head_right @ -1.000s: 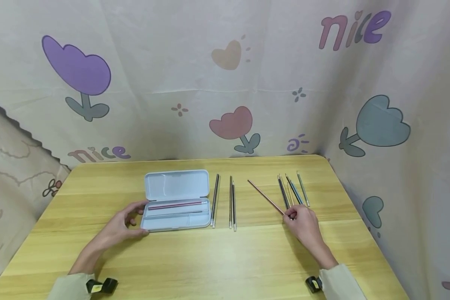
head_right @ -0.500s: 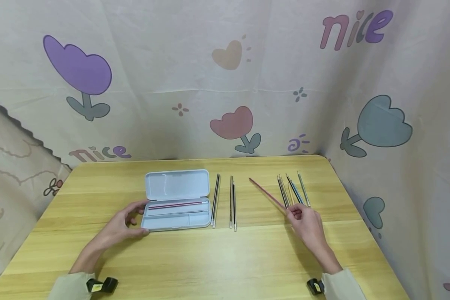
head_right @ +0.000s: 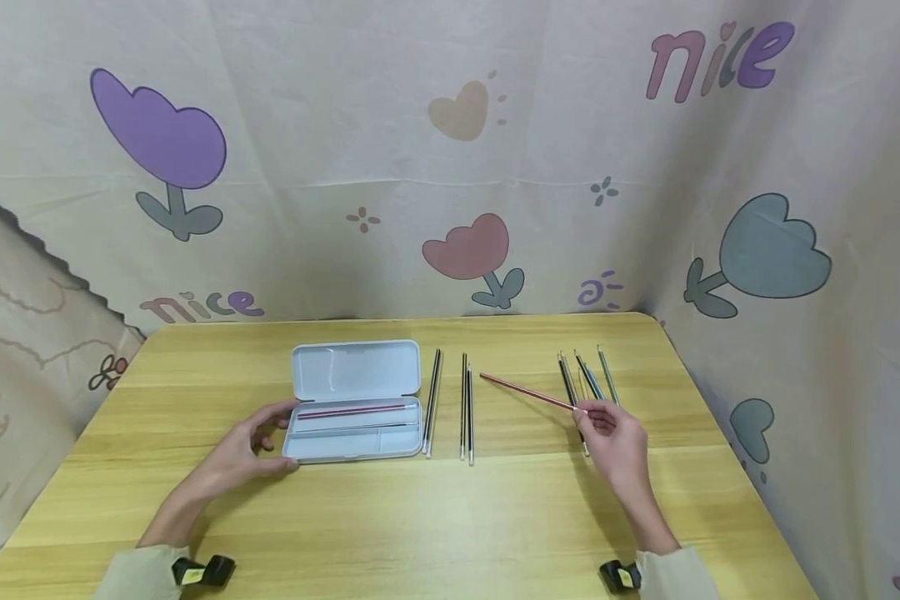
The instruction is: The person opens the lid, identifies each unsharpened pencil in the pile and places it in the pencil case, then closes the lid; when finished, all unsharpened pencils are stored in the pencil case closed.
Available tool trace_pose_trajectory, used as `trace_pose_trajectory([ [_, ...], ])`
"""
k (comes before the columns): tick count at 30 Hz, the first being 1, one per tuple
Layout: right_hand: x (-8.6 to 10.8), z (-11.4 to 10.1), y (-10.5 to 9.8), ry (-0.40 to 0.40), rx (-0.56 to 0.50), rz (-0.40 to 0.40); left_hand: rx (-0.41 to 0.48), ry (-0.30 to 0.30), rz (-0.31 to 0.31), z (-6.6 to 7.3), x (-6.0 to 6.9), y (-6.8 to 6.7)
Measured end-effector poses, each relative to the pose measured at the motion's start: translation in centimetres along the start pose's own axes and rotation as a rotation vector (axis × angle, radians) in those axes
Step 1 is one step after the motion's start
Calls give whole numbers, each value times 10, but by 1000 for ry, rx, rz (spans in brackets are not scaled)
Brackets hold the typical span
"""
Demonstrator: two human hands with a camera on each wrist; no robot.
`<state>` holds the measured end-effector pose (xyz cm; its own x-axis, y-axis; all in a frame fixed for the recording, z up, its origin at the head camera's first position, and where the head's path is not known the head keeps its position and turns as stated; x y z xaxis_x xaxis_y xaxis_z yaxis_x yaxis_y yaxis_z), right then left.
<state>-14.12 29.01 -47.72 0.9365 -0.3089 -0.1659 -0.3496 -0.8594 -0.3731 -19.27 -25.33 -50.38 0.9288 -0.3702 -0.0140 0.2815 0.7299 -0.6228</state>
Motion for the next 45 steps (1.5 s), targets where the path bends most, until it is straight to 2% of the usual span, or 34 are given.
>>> trace_pose_trajectory([
  [5,-2,-1,0,73,-132,37,-4,0,1,0,0,0],
  [10,-3,-2,2,107,-216,65,-1,-6,-4,0,0,1],
  [19,0,-12,10,69,-380,50,5,-12,-7,0,0,1],
  [24,1,-17,18,23,-363,50,1,-12,-5,1,1,-1],
  [28,2,-20,27,-4,-340,15,7,-14,0,0,3,0],
  [34,4,-22,40,-14,-369,-54,18,-11,-5,-1,4,4],
  [45,2,-30,63,-34,-386,-97,-6,-9,1,0,0,1],
])
Point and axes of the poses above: each hand's wrist, its own x-axis away from the middle knuckle, its own y-axis out of the palm, z = x × y, the point moved 3 cm from there along -x, towards the middle knuckle, and after that the axes turned 8 degrees about -x, right-handed, at the moved point
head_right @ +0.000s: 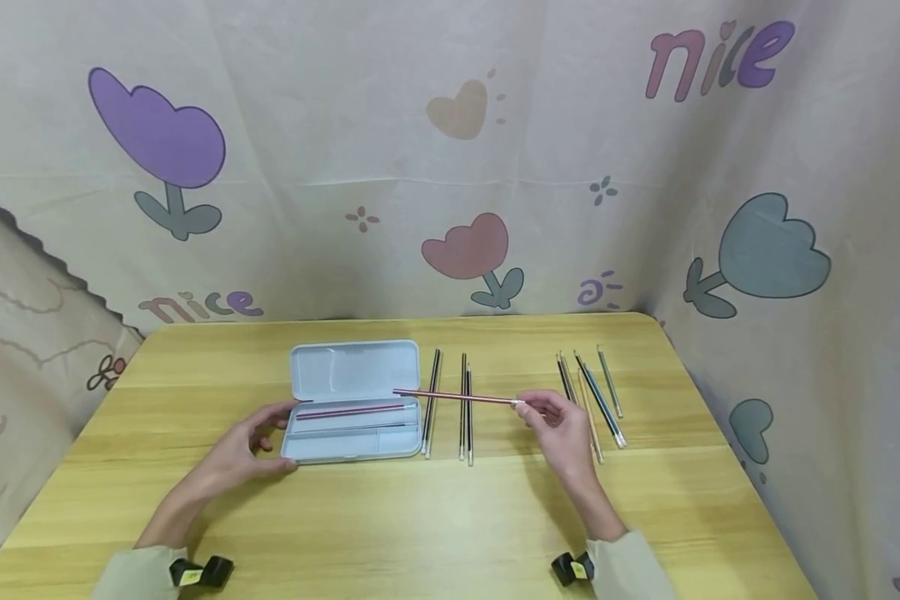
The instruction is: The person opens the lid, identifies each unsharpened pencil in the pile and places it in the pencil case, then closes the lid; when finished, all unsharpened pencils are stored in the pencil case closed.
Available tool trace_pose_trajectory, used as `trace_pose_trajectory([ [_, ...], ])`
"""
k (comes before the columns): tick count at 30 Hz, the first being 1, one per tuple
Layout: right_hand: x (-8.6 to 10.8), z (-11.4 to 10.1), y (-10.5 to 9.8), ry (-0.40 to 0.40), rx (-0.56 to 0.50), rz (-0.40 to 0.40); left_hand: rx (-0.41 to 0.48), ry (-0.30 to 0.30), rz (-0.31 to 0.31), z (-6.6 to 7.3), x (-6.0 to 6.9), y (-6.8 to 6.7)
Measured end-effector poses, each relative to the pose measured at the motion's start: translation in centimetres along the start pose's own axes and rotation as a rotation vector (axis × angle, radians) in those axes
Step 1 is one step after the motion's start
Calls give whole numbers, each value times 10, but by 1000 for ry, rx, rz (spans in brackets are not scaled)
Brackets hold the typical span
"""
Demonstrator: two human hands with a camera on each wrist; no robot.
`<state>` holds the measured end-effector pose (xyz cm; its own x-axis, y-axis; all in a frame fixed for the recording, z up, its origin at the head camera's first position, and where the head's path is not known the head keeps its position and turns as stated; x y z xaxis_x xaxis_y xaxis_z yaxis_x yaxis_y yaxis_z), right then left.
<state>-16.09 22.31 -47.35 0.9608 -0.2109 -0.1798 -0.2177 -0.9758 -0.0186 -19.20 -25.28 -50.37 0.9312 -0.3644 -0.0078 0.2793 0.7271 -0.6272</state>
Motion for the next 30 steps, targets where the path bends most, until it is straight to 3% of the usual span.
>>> trace_pose_trajectory([
  [25,-10,11,73,90,-27,-111,0,-14,-8,0,-1,0],
  [30,-11,13,92,66,0,-137,12,-20,-9,0,0,-1],
])
Point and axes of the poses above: each hand's wrist, its own x-axis away from the middle knuckle, its own y-axis out of the palm, z = x × y, the point moved 3 cm from there along -x, towards the middle knuckle, and after that the axes turned 8 degrees about -x, right-handed, at the moved point
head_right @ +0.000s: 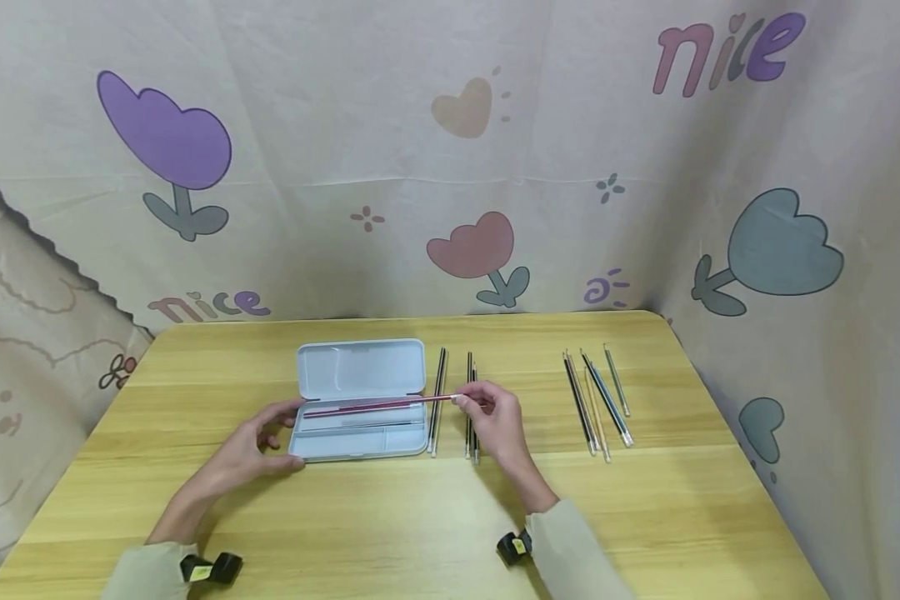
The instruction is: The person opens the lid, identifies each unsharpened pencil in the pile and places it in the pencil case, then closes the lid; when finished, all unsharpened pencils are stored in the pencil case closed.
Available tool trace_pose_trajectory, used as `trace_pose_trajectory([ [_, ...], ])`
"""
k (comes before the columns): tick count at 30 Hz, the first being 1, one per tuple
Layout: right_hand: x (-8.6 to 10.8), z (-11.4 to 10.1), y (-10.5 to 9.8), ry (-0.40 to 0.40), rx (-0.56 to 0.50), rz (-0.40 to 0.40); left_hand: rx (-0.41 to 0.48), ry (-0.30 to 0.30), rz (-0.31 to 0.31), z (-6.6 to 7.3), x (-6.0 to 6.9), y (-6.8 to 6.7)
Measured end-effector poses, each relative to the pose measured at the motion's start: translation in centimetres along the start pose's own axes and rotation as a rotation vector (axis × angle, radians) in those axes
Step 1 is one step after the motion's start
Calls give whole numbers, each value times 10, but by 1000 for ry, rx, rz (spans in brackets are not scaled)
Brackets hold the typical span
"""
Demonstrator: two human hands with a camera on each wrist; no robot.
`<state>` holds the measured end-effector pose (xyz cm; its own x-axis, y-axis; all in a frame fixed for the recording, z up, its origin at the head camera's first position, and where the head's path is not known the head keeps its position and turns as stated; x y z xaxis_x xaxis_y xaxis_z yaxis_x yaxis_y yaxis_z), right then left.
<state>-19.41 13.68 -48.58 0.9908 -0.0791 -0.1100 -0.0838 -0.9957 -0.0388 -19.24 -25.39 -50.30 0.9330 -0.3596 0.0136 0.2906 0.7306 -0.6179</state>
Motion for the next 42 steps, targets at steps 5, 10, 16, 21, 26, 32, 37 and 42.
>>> trace_pose_trajectory([
  [5,-3,-3,12,-32,17,-8,4,7,0,0,-2,0],
  [10,-6,-3,21,-12,27,-19,-1,12,2,0,-4,1],
  [16,-7,0,31,0,50,-39,-7,15,3,0,-7,2],
  [21,-9,-1,39,-29,105,-73,-4,15,7,0,-9,1],
  [26,-12,-3,49,-58,186,-142,1,20,8,1,-11,0],
  [32,-12,-2,58,-60,262,-219,3,22,10,3,-9,-2],
  [37,-9,-2,62,-54,268,-227,8,14,8,3,-6,-2],
  [42,-5,0,64,-67,267,-238,6,7,3,1,-2,-2],
])
Point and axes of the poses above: each hand's wrist, its own x-axis away from the middle knuckle, its own y-axis out of the palm, z = x × y, the point moved 3 cm from there along -x, towards the middle knuckle, and after that the axes turned 8 degrees about -x, right-handed, at the moved point
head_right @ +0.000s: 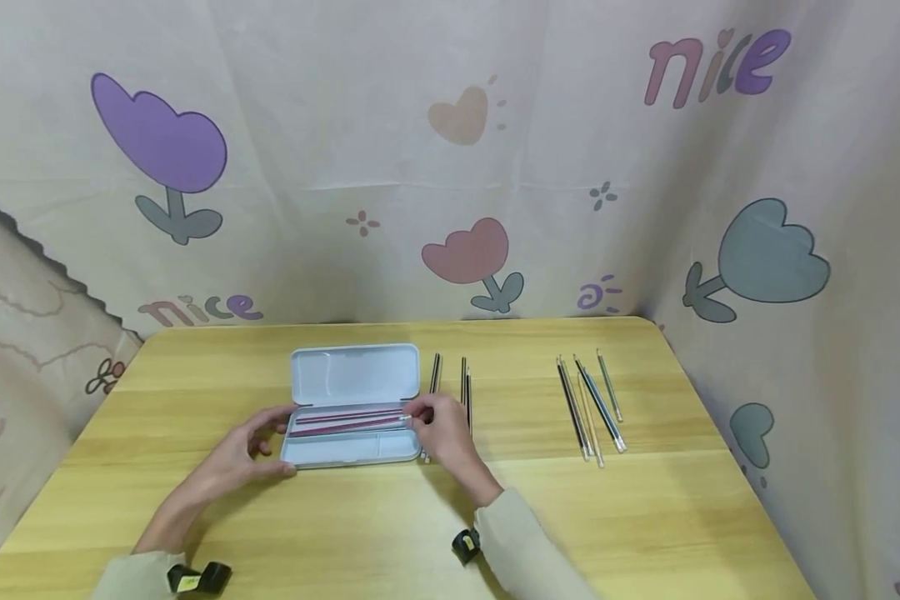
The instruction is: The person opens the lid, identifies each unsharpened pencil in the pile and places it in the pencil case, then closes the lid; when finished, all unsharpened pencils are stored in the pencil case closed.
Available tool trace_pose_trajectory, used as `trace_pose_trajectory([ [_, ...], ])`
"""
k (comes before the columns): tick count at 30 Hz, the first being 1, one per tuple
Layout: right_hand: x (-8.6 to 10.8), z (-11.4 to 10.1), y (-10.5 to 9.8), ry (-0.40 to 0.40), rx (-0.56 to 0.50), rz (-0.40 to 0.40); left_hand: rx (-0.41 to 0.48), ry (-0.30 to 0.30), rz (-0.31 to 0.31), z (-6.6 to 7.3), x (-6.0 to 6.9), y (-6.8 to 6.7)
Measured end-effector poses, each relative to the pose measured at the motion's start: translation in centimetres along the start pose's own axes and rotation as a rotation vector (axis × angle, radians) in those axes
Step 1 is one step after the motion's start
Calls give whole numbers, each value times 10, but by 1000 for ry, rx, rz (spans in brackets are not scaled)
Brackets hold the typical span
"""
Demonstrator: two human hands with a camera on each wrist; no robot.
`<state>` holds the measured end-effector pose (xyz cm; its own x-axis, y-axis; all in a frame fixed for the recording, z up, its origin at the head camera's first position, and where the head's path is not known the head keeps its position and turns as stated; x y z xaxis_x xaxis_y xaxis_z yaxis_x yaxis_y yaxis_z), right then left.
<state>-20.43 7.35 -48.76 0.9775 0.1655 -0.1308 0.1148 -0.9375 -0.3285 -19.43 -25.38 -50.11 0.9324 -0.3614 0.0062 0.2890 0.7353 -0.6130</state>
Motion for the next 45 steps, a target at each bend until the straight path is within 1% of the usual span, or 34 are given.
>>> trace_pose_trajectory([
  [4,1,1,3,-18,-15,-1,7,-2,3,-2,4,0],
  [10,4,0,-2,-9,-73,19,11,-12,0,-3,6,-1],
  [14,8,-4,-11,38,-101,40,12,-9,-5,-2,5,-1],
  [17,10,-8,-22,66,-130,75,8,1,-7,0,1,-1],
  [21,15,-12,-36,45,-154,123,4,9,-8,1,-2,-1],
  [28,33,-11,-50,47,-175,148,-4,8,-6,0,-2,-1],
  [32,41,-8,-53,33,-157,155,-7,6,-2,0,-1,-1],
  [36,49,-1,-54,31,-118,138,-7,2,-4,-1,1,-1],
  [42,60,7,-57,69,-77,129,0,-7,-7,-1,4,1],
  [45,63,9,-62,89,-52,126,1,-11,-8,0,3,1],
])
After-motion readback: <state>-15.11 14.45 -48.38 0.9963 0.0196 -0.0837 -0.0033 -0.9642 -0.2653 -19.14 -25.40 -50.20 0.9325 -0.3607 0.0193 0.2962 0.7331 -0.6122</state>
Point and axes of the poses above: each hand's wrist, its own x-axis away from the middle knuckle, its own y-axis out of the palm, z = x × y, the point moved 3 cm from there along -x, towards the middle knuckle, and after that the axes turned 8 degrees about -x, right-handed, at the moved point
